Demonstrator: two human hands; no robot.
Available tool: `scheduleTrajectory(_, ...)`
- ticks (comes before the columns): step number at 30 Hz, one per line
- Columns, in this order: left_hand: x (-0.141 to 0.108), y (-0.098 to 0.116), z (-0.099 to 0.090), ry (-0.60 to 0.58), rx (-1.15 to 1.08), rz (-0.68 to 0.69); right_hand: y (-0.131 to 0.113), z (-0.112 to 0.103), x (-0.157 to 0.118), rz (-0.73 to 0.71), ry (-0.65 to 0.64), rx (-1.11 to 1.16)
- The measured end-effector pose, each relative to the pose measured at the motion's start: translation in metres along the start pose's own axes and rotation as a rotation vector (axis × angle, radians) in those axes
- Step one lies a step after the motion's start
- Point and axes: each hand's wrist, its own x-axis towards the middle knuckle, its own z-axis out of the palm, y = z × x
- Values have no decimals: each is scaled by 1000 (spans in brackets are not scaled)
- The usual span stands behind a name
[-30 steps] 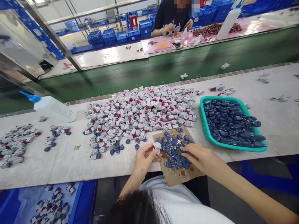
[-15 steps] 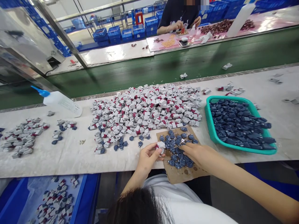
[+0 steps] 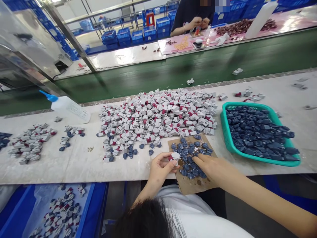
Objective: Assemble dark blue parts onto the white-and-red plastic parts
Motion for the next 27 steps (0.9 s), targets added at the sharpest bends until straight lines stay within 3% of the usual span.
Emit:
scheduleTrajectory(6, -4, 7, 8, -8, -54, -21, 13, -18, -4, -16, 61, 214)
scheduleTrajectory(11, -8, 14, 19, -4, -272, -52, -7, -46, -10, 172, 357, 900)
scheduleTrajectory(13, -10, 16, 23, -8, -337, -81, -22, -50, -12, 211, 472, 1049)
scheduleTrajectory(16, -12, 18, 29, -12, -377, -89, -39, -51, -13, 181, 604, 1044)
scheduleTrajectory(19, -12, 18, 33, 2, -375, -80, -46, -50, -10, 159, 656, 976)
scheduleTrajectory(27, -11, 14, 31, -11, -294, 47, -46, -53, -6, 114, 613, 863)
